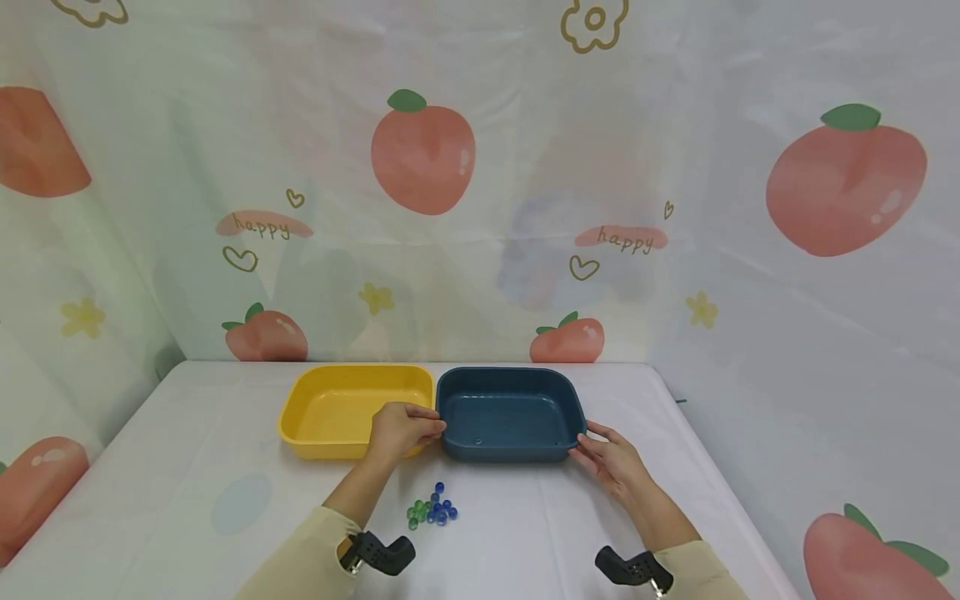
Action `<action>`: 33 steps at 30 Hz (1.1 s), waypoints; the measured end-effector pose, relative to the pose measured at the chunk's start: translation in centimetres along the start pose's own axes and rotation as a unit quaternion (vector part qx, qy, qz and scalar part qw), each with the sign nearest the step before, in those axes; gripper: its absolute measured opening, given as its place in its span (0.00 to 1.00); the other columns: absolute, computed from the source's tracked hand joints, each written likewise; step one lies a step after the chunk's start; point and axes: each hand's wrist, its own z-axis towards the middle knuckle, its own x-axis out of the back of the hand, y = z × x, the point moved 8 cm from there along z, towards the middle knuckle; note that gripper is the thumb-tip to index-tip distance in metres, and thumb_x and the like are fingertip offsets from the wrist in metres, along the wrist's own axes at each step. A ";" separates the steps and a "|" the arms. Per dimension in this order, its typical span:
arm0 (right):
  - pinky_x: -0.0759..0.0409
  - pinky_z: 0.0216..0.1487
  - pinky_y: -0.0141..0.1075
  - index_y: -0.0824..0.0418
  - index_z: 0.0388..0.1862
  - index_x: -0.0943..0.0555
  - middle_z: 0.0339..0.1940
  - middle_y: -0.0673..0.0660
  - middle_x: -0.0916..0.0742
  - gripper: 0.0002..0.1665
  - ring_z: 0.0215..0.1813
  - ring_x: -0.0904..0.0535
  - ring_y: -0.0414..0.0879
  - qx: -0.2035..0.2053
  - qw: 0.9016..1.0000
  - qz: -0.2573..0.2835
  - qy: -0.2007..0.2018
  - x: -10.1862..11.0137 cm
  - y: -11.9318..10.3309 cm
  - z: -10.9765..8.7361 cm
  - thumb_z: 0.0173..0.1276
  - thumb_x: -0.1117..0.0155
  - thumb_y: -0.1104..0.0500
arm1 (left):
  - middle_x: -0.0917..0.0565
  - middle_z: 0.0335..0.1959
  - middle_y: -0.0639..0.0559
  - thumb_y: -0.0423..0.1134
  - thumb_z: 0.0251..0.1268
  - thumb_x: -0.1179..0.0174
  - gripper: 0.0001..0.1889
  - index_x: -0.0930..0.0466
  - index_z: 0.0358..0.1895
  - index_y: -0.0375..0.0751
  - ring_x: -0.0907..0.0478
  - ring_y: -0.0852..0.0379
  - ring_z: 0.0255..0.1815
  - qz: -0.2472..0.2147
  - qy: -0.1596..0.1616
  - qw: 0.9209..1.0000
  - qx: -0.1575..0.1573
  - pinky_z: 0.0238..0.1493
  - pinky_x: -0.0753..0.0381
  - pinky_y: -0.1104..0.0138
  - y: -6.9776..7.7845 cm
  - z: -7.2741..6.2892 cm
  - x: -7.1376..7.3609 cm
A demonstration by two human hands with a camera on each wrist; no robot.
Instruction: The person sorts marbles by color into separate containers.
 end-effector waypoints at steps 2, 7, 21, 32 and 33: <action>0.17 0.52 0.32 0.70 0.78 0.56 0.41 0.52 0.17 0.40 0.43 0.16 0.39 -0.001 1.000 0.000 0.000 0.0 0.1 0.0 0.75 0.50 0.70 | 0.12 0.31 0.45 0.33 0.55 0.28 0.07 0.12 0.36 0.34 0.13 0.54 0.31 0.003 -0.002 1.000 0.001 0.40 0.13 0.63 0.0 0.0 0.0; 0.17 0.52 0.32 0.69 0.78 0.56 0.41 0.52 0.17 0.40 0.44 0.16 0.39 -0.005 1.000 -0.005 0.005 0.0 0.1 0.0 0.75 0.50 0.70 | 0.11 0.31 0.46 0.34 0.55 0.28 0.07 0.12 0.36 0.35 0.13 0.55 0.31 0.010 -0.008 1.000 0.005 0.39 0.13 0.65 -0.2 -0.2 0.1; 0.18 0.53 0.31 0.70 0.78 0.57 0.41 0.52 0.17 0.40 0.44 0.17 0.38 -0.005 1.000 -0.009 0.004 0.0 -0.1 0.0 0.75 0.49 0.70 | 0.11 0.31 0.48 0.39 0.56 0.28 0.11 0.12 0.39 0.36 0.13 0.55 0.32 0.010 -0.052 0.998 0.020 0.38 0.14 0.67 -2.5 -1.9 1.2; 0.18 0.53 0.31 0.70 0.78 0.54 0.41 0.52 0.18 0.38 0.44 0.17 0.38 0.000 1.000 -0.007 0.004 0.2 0.1 0.1 0.75 0.50 0.69 | 0.11 0.31 0.48 0.38 0.55 0.27 0.12 0.12 0.40 0.35 0.13 0.54 0.31 0.028 -0.074 0.996 0.035 0.37 0.13 0.65 -5.2 -3.4 2.7; 0.18 0.53 0.31 0.70 0.78 0.54 0.41 0.52 0.18 0.38 0.44 0.17 0.38 0.001 1.000 -0.007 0.003 0.2 0.1 0.0 0.75 0.50 0.69 | 0.11 0.31 0.48 0.37 0.54 0.26 0.12 0.12 0.39 0.34 0.13 0.54 0.31 0.032 -0.076 0.996 0.035 0.37 0.13 0.65 -5.5 -3.6 2.9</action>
